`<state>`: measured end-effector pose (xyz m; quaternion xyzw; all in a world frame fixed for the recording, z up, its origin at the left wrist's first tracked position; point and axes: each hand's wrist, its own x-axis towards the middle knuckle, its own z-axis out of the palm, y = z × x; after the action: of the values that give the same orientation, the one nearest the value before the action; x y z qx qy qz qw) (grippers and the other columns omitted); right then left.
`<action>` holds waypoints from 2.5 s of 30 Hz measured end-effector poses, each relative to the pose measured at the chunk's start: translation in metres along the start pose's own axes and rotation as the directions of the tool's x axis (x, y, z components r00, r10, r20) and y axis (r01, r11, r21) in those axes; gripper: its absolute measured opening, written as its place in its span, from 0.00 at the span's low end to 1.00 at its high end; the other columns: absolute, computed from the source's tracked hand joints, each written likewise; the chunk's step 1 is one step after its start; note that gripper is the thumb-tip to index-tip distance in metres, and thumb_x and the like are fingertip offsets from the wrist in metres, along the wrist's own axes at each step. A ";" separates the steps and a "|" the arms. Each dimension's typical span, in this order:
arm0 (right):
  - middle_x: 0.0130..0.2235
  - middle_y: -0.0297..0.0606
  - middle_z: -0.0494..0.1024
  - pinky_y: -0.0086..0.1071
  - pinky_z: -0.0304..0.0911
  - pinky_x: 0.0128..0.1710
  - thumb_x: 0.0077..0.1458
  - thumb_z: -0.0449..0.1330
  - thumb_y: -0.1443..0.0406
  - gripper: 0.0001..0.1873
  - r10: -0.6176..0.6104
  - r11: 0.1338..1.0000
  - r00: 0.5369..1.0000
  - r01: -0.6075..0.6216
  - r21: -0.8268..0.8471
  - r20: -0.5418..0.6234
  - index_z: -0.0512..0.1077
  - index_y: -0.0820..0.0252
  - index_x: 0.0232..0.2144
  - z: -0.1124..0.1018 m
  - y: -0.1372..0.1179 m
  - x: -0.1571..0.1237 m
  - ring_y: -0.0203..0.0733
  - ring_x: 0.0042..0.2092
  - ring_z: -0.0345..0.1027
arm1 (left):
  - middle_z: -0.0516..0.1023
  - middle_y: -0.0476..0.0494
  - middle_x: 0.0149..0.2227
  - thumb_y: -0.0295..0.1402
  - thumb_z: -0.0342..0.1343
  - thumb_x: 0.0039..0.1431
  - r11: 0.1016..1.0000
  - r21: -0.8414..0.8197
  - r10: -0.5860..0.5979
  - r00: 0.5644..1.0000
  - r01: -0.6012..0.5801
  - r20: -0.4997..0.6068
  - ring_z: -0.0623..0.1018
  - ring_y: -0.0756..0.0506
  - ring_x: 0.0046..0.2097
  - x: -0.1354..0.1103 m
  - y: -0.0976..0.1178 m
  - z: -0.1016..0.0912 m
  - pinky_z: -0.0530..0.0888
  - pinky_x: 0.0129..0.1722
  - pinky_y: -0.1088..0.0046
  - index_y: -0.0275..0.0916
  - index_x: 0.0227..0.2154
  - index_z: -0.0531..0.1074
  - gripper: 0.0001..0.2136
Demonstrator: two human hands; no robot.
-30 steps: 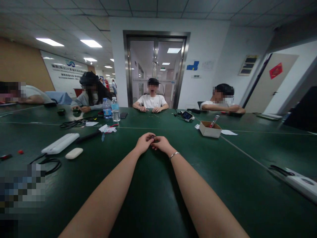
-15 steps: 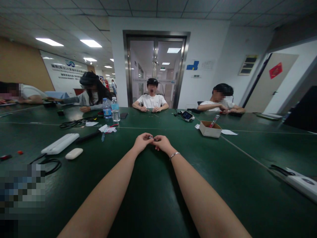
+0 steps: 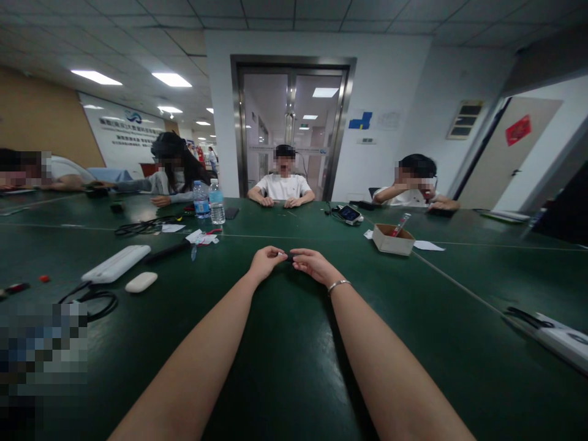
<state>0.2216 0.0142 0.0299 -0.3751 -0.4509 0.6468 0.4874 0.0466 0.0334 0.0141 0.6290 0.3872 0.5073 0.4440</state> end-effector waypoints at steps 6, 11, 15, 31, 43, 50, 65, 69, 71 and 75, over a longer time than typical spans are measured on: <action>0.29 0.40 0.73 0.22 0.70 0.30 0.48 0.57 0.81 0.13 -0.009 1.000 1.000 0.009 0.008 0.018 0.70 0.69 0.38 -0.002 0.001 0.000 0.33 0.28 0.70 | 0.75 0.44 0.27 0.42 0.61 0.43 0.993 0.119 -0.012 1.000 0.013 -0.011 0.74 0.48 0.30 0.003 -0.005 0.000 0.69 0.30 0.73 0.35 0.29 0.70 0.15; 0.28 0.39 0.73 0.23 0.70 0.29 0.50 0.56 0.80 0.12 0.010 1.000 1.000 -0.010 -0.001 0.022 0.68 0.68 0.37 0.000 -0.001 -0.001 0.34 0.27 0.71 | 0.72 0.48 0.24 0.44 0.57 0.47 0.990 0.136 -0.036 0.999 0.038 -0.019 0.72 0.50 0.25 0.002 -0.002 0.003 0.66 0.25 0.75 0.35 0.29 0.68 0.15; 0.27 0.37 0.72 0.23 0.70 0.29 0.53 0.55 0.79 0.10 -0.023 1.000 0.999 0.023 0.005 0.035 0.67 0.65 0.36 -0.001 0.001 0.000 0.34 0.27 0.71 | 0.72 0.47 0.24 0.39 0.55 0.52 0.995 0.067 -0.077 0.997 0.077 0.001 0.73 0.50 0.26 -0.001 0.005 0.005 0.66 0.25 0.76 0.34 0.29 0.67 0.11; 0.25 0.36 0.73 0.24 0.71 0.29 0.51 0.56 0.79 0.11 -0.052 0.997 0.998 0.050 0.059 0.032 0.70 0.67 0.38 -0.005 0.003 0.002 0.34 0.27 0.71 | 0.75 0.43 0.27 0.30 0.51 0.56 0.983 -0.037 -0.179 0.984 0.179 0.014 0.76 0.49 0.30 -0.004 0.012 0.006 0.67 0.28 0.77 0.33 0.31 0.67 0.04; 0.25 0.35 0.71 0.26 0.71 0.31 0.50 0.57 0.79 0.12 -0.072 0.996 0.996 0.068 0.064 0.049 0.70 0.66 0.37 -0.007 0.003 0.002 0.33 0.26 0.69 | 0.75 0.44 0.28 0.32 0.52 0.55 0.993 0.024 -0.115 0.992 0.114 0.058 0.75 0.50 0.29 -0.005 0.009 0.002 0.67 0.28 0.77 0.33 0.33 0.67 0.06; 0.25 0.35 0.71 0.26 0.71 0.31 0.50 0.57 0.78 0.12 -0.068 0.997 0.996 0.065 0.052 0.065 0.70 0.66 0.37 -0.005 0.002 0.000 0.33 0.26 0.69 | 0.73 0.46 0.25 0.32 0.51 0.55 0.991 0.057 -0.124 0.991 0.121 0.049 0.74 0.51 0.26 -0.003 0.009 0.003 0.66 0.25 0.77 0.33 0.31 0.67 0.06; 0.27 0.39 0.74 0.25 0.71 0.28 0.52 0.56 0.77 0.10 -0.036 0.999 0.997 0.035 0.017 0.069 0.69 0.68 0.39 -0.006 0.003 0.003 0.35 0.26 0.71 | 0.74 0.44 0.30 0.32 0.51 0.54 0.992 0.078 -0.107 0.991 0.101 0.083 0.76 0.49 0.31 -0.004 0.005 0.004 0.67 0.27 0.77 0.35 0.34 0.67 0.06; 0.28 0.40 0.74 0.25 0.71 0.26 0.54 0.56 0.76 0.07 -0.018 1.000 0.998 0.017 0.019 0.062 0.68 0.68 0.37 -0.005 0.004 0.005 0.36 0.25 0.72 | 0.74 0.45 0.32 0.29 0.52 0.53 0.994 0.085 -0.081 0.993 0.074 0.081 0.75 0.50 0.32 -0.005 0.005 0.005 0.67 0.27 0.78 0.35 0.34 0.66 0.06; 0.26 0.39 0.73 0.25 0.71 0.26 0.54 0.56 0.76 0.07 -0.017 1.000 0.998 0.016 0.019 0.056 0.68 0.68 0.37 -0.005 0.004 0.004 0.35 0.25 0.71 | 0.74 0.44 0.33 0.31 0.52 0.53 0.993 0.091 -0.079 0.993 0.071 0.085 0.75 0.50 0.32 -0.004 0.003 0.005 0.67 0.27 0.78 0.36 0.35 0.66 0.07; 0.26 0.39 0.73 0.24 0.71 0.26 0.55 0.56 0.76 0.06 -0.016 1.000 0.998 0.015 0.026 0.057 0.69 0.69 0.37 -0.004 0.002 0.003 0.35 0.25 0.71 | 0.72 0.47 0.26 0.39 0.48 0.56 0.978 0.177 -0.119 0.993 0.112 0.027 0.72 0.52 0.23 0.000 -0.002 0.004 0.65 0.21 0.79 0.36 0.35 0.66 0.11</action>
<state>0.2234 0.0177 0.0262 -0.3468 -0.4592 0.6591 0.4842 0.0508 0.0333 0.0119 0.6515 0.4578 0.4327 0.4227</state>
